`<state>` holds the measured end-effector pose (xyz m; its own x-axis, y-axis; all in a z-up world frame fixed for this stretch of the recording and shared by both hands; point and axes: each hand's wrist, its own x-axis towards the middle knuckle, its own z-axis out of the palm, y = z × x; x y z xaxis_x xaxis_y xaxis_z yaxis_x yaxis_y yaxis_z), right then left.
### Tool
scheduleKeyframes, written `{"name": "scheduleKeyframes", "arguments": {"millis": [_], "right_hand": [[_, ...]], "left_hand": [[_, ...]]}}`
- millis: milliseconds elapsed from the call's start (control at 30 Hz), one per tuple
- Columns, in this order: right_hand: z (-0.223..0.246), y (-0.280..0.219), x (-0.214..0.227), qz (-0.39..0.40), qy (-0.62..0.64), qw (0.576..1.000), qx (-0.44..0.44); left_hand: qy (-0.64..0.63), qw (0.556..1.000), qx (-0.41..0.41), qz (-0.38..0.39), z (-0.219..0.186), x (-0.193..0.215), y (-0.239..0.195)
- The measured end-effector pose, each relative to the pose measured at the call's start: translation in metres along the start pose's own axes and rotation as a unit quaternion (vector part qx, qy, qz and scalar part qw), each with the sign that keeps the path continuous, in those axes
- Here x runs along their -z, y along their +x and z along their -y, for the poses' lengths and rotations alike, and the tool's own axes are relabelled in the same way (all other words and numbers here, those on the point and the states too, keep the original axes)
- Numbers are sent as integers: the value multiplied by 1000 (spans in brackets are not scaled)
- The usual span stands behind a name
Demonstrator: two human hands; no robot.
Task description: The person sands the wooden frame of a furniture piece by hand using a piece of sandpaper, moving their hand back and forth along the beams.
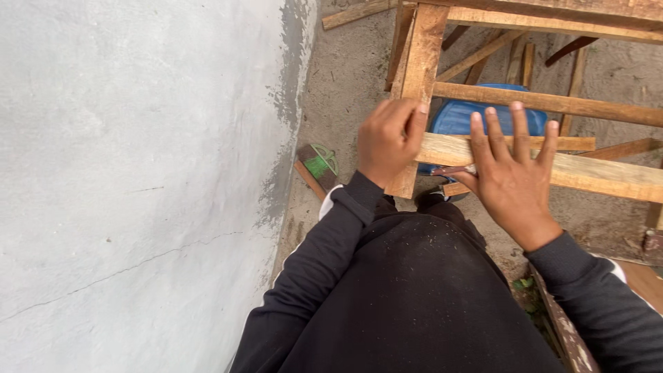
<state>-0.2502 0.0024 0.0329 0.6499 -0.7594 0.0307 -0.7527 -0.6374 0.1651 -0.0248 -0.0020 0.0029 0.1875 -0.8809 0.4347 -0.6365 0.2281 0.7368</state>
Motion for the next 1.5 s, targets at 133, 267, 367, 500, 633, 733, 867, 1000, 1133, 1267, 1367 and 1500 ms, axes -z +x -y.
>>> {"name": "scheduleKeyframes", "arguments": {"millis": [133,267,367,500,633,733,867,1000,1133,1267,1367,1500], "right_hand": [[28,28,-19,-44,77,996,20],[54,42,-11,9,32,999,8],[32,19,-5,61,-28,998,-1],[-20,-22,11,125,-60,989,-48],[-11,-12,2,29,180,981,-63],[11,10,-6,13,152,987,-39],[7,1,-3,16,130,991,-36],[-27,-23,-6,35,152,987,-29],[-78,-57,2,65,188,978,-61],[-76,-51,4,104,133,985,-41],[-47,-23,-2,65,-13,998,17],[-55,-40,0,66,63,995,-26]], "left_hand": [[-19,999,-10,-33,-6,5,-2],[-66,995,49,-49,0,13,-1],[-29,999,12,-23,12,4,-4],[-49,998,23,-12,12,4,-8],[-42,999,33,-3,10,9,-7],[-16,1000,21,6,12,5,0],[-102,992,69,16,12,10,-2],[-47,998,35,1,1,12,-1],[18,1000,15,-13,-17,17,-2],[34,998,-35,27,-31,-3,0],[-11,996,-67,65,-55,-20,3],[13,995,-20,99,-84,-38,5]]}}
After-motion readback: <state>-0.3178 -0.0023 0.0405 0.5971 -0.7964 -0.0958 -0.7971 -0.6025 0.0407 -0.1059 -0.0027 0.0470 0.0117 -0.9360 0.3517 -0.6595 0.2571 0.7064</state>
